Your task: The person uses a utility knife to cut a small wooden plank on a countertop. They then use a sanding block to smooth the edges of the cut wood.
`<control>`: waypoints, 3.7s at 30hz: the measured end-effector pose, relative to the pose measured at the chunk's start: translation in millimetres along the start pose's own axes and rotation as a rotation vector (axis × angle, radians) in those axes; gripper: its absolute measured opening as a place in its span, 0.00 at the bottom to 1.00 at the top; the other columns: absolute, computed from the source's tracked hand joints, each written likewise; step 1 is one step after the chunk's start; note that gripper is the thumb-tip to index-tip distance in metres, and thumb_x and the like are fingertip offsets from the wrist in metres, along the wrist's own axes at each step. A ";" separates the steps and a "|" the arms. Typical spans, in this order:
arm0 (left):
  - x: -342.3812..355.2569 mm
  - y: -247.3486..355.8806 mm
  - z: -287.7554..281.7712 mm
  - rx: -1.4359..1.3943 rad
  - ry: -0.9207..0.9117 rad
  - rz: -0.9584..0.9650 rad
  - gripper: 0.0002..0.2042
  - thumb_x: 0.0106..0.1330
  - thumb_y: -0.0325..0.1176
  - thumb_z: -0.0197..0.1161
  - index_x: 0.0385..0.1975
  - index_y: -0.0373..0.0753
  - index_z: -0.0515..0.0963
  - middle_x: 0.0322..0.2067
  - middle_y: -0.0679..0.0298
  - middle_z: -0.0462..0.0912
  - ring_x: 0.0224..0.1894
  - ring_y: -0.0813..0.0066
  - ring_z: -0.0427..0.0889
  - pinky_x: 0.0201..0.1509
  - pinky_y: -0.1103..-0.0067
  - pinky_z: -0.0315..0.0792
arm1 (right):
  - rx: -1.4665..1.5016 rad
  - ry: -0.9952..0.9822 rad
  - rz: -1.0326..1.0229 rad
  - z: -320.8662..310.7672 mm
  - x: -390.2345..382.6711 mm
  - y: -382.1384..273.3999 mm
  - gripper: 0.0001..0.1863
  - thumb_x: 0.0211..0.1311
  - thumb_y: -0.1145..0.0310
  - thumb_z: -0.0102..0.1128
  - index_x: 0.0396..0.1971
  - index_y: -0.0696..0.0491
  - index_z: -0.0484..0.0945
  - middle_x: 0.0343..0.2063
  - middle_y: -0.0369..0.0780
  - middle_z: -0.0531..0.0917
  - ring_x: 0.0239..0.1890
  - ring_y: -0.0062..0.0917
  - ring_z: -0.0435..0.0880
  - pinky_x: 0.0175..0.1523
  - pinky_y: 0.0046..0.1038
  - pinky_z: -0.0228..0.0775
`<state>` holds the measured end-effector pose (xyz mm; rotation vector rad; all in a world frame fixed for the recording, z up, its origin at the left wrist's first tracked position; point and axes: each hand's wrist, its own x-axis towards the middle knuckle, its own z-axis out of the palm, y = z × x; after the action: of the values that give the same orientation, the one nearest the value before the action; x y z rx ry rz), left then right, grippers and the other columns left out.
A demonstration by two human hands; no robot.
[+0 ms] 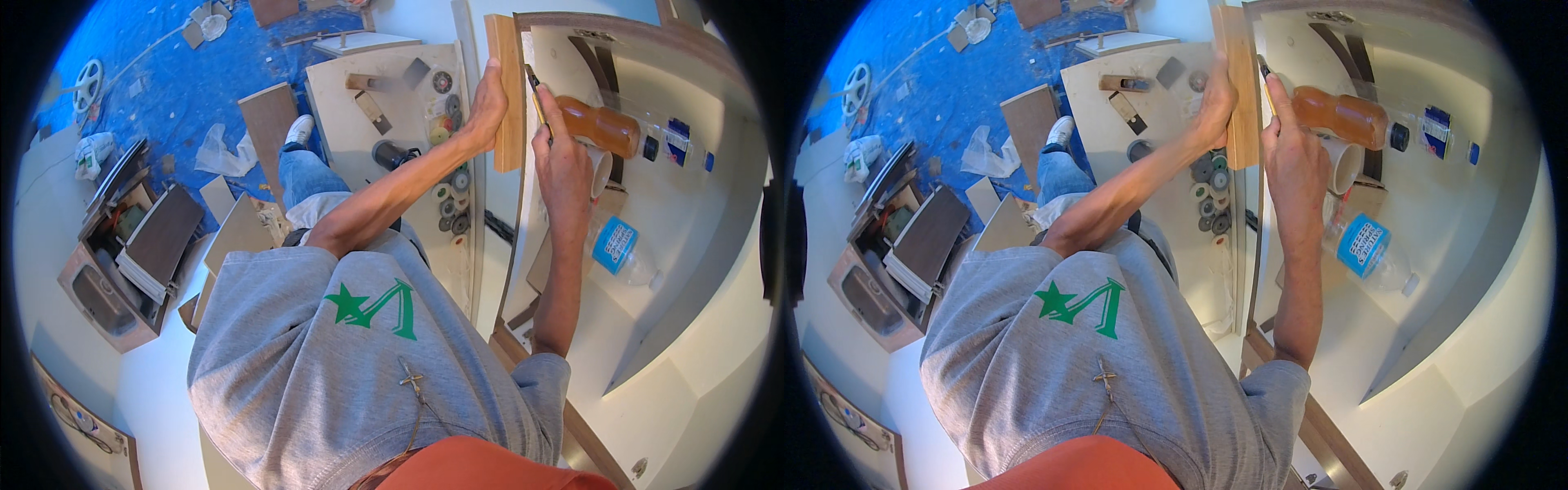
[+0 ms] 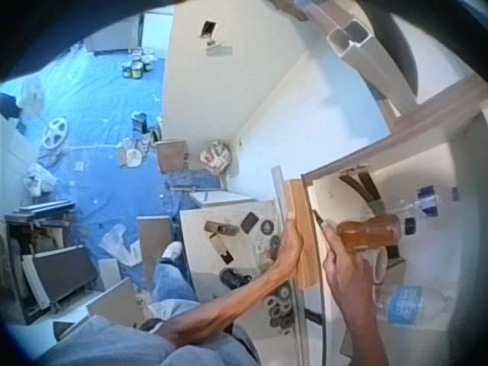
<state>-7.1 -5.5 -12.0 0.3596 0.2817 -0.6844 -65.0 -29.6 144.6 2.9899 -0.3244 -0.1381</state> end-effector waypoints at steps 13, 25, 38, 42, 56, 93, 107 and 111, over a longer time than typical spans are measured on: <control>-2.3 -26.9 -11.8 0.009 -0.028 0.049 0.32 0.76 0.65 0.37 0.57 0.41 0.70 0.46 0.61 0.78 0.47 0.70 0.81 0.50 0.69 0.79 | -0.040 0.016 -0.013 1.8 -18.6 3.7 0.30 0.67 0.72 0.56 0.69 0.38 0.71 0.18 0.45 0.81 0.20 0.38 0.82 0.29 0.42 0.71; -24.1 -32.6 -6.0 -0.027 -0.049 0.059 0.31 0.77 0.64 0.39 0.55 0.39 0.71 0.45 0.61 0.78 0.47 0.70 0.81 0.50 0.70 0.79 | -0.009 0.043 -0.043 2.3 -39.5 10.7 0.29 0.67 0.72 0.55 0.69 0.41 0.71 0.16 0.45 0.78 0.18 0.37 0.78 0.28 0.42 0.69; -43.8 -41.9 5.3 -0.129 -0.044 -0.070 0.30 0.77 0.64 0.35 0.55 0.42 0.69 0.46 0.62 0.77 0.48 0.68 0.80 0.53 0.67 0.78 | -0.001 0.032 -0.017 8.9 -58.1 20.3 0.30 0.67 0.71 0.56 0.69 0.36 0.70 0.21 0.47 0.83 0.24 0.42 0.84 0.32 0.46 0.74; -51.3 -41.8 2.9 -0.139 -0.175 -0.112 0.33 0.76 0.65 0.30 0.54 0.42 0.70 0.46 0.59 0.78 0.49 0.66 0.81 0.53 0.67 0.78 | 0.062 0.043 0.015 11.4 -61.6 24.1 0.30 0.67 0.69 0.55 0.69 0.33 0.69 0.26 0.47 0.85 0.29 0.44 0.86 0.35 0.47 0.76; -52.0 -63.8 -2.9 -0.113 -0.195 -0.085 0.35 0.74 0.69 0.31 0.60 0.44 0.66 0.51 0.60 0.75 0.55 0.64 0.78 0.57 0.63 0.76 | 0.143 0.038 0.037 19.2 -61.3 37.2 0.27 0.68 0.67 0.55 0.67 0.34 0.71 0.26 0.49 0.85 0.30 0.47 0.86 0.38 0.47 0.77; -57.4 -61.5 0.6 -0.148 -0.143 0.024 0.29 0.78 0.63 0.36 0.53 0.42 0.70 0.45 0.62 0.79 0.48 0.70 0.81 0.53 0.69 0.79 | 0.094 0.014 0.070 6.1 -58.9 25.3 0.27 0.68 0.68 0.54 0.67 0.35 0.72 0.23 0.48 0.83 0.26 0.44 0.84 0.34 0.46 0.74; -53.9 -68.4 -1.3 -0.130 -0.141 0.001 0.34 0.76 0.66 0.32 0.59 0.40 0.68 0.50 0.58 0.77 0.53 0.64 0.79 0.59 0.64 0.76 | 0.020 -0.015 0.022 -1.6 -52.6 27.2 0.27 0.67 0.68 0.53 0.67 0.35 0.71 0.23 0.50 0.83 0.28 0.48 0.84 0.37 0.48 0.75; -56.0 -66.4 -0.4 -0.133 -0.111 -0.033 0.34 0.76 0.65 0.32 0.59 0.40 0.67 0.51 0.58 0.76 0.54 0.62 0.78 0.60 0.64 0.75 | 0.095 -0.047 0.056 -1.2 -56.9 25.9 0.28 0.68 0.68 0.52 0.67 0.34 0.71 0.24 0.51 0.82 0.28 0.49 0.83 0.38 0.49 0.74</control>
<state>-92.3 -21.5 -7.0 0.1896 0.2267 -0.7115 -125.5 -42.1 153.9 3.0710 -0.4313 -0.1925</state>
